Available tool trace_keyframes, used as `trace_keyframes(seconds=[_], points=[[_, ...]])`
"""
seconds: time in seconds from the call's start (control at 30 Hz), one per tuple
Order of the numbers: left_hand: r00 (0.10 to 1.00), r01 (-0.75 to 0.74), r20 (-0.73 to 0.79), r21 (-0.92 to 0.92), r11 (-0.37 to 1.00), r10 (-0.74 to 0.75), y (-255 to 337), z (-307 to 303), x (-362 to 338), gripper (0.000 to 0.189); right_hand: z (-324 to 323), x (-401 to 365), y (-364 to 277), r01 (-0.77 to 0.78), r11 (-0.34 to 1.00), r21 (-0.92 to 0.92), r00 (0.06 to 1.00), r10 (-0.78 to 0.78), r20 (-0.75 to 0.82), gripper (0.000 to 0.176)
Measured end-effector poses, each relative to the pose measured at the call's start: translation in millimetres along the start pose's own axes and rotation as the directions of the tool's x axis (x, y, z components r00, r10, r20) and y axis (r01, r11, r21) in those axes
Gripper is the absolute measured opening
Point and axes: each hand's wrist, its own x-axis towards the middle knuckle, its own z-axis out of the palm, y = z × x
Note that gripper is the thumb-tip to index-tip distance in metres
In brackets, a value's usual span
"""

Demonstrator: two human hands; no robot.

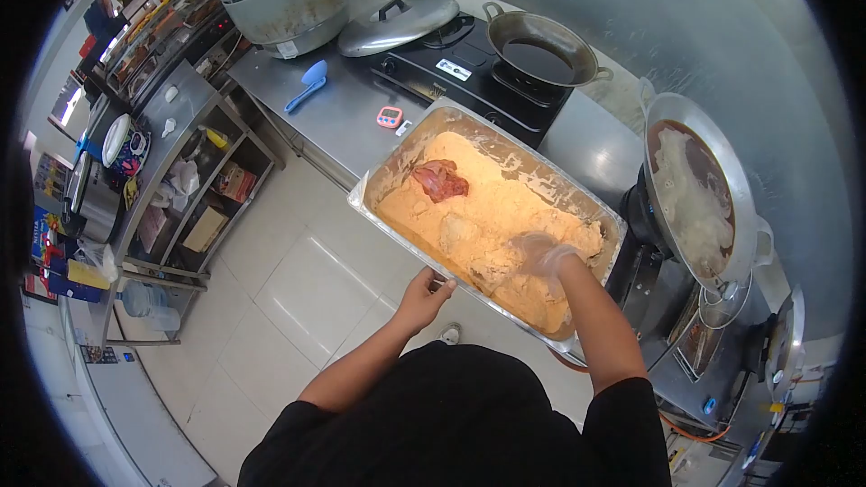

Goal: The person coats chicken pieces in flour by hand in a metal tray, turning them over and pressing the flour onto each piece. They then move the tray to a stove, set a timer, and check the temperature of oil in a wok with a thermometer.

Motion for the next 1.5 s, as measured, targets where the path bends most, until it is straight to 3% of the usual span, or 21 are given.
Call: trace_keyframes(seconds=[0.07, 0.17, 0.27, 0.37, 0.47, 0.57, 0.67, 0.77, 0.83, 1.0, 1.1, 1.2, 1.27, 1.4, 1.5], points=[[1.000, 0.005, 0.001, -0.012, 1.000, -0.005, 4, 0, -1, 0.029, -12, -6, -18, -0.010, 0.995, -0.099, 1.000, 0.010, 0.006, 0.064], [1.000, -0.009, -0.004, -0.002, 1.000, 0.009, 1, 0, -1, 0.029, 19, -9, 11, 0.060, 0.997, -0.058, 0.949, -0.075, -0.306, 0.053], [1.000, -0.024, -0.016, 0.008, 1.000, 0.024, -3, 1, -1, 0.029, -7, -27, -11, -0.057, 0.991, 0.120, 0.974, 0.081, -0.213, 0.047], [0.999, -0.028, -0.017, -0.009, 1.000, 0.028, -1, 1, 0, 0.030, -1, -29, -1, 0.119, 0.902, 0.415, 0.951, 0.017, -0.310, 0.045], [0.999, -0.029, -0.024, -0.014, 0.999, 0.028, 4, 1, -2, 0.030, -8, -33, -9, 0.249, 0.853, 0.459, 0.903, -0.034, -0.427, 0.043], [1.000, -0.008, -0.008, 0.009, 1.000, 0.008, 3, 0, -1, 0.030, -22, -32, -26, 0.191, 0.929, 0.317, 0.917, -0.054, -0.395, 0.043], [1.000, 0.009, 0.000, 0.015, 1.000, -0.009, -4, 1, 1, 0.030, 5, -7, -34, 0.197, 0.968, 0.156, 0.945, -0.145, -0.295, 0.044], [1.000, -0.003, 0.004, 0.052, 0.999, 0.003, -3, 0, 1, 0.031, 19, 11, -52, 0.006, 0.995, 0.100, 0.997, 0.002, -0.079, 0.044], [1.000, -0.003, 0.005, 0.074, 0.997, 0.002, -2, -1, 0, 0.031, 20, 14, -42, 0.078, 0.971, 0.225, 0.992, -0.052, -0.118, 0.042], [1.000, 0.006, 0.018, 0.056, 0.998, -0.007, -1, -1, 0, 0.031, 4, 18, 8, -0.033, 0.776, 0.630, 0.995, -0.035, 0.096, 0.052], [1.000, 0.029, 0.011, 0.070, 0.997, -0.029, 2, 0, -2, 0.031, 1, 5, 38, -0.201, 0.503, 0.840, 0.980, 0.117, 0.164, 0.054], [1.000, 0.012, 0.027, 0.000, 1.000, -0.012, 1, 0, 0, 0.030, 5, -11, 51, -0.252, 0.273, 0.928, 0.943, 0.287, 0.171, 0.057], [1.000, 0.002, 0.029, -0.001, 1.000, -0.002, 0, 0, -1, 0.031, 6, -11, 65, -0.303, 0.305, 0.903, 0.920, 0.340, 0.194, 0.057], [0.999, -0.042, -0.018, -0.018, 0.999, 0.041, -6, 2, 1, 0.030, 1, -19, 54, -0.207, 0.249, 0.946, 0.919, 0.381, 0.101, 0.057], [1.000, -0.021, -0.023, -0.020, 1.000, 0.021, -2, 3, 0, 0.030, 21, -4, 87, -0.177, 0.186, 0.967, 0.956, 0.266, 0.124, 0.058]])
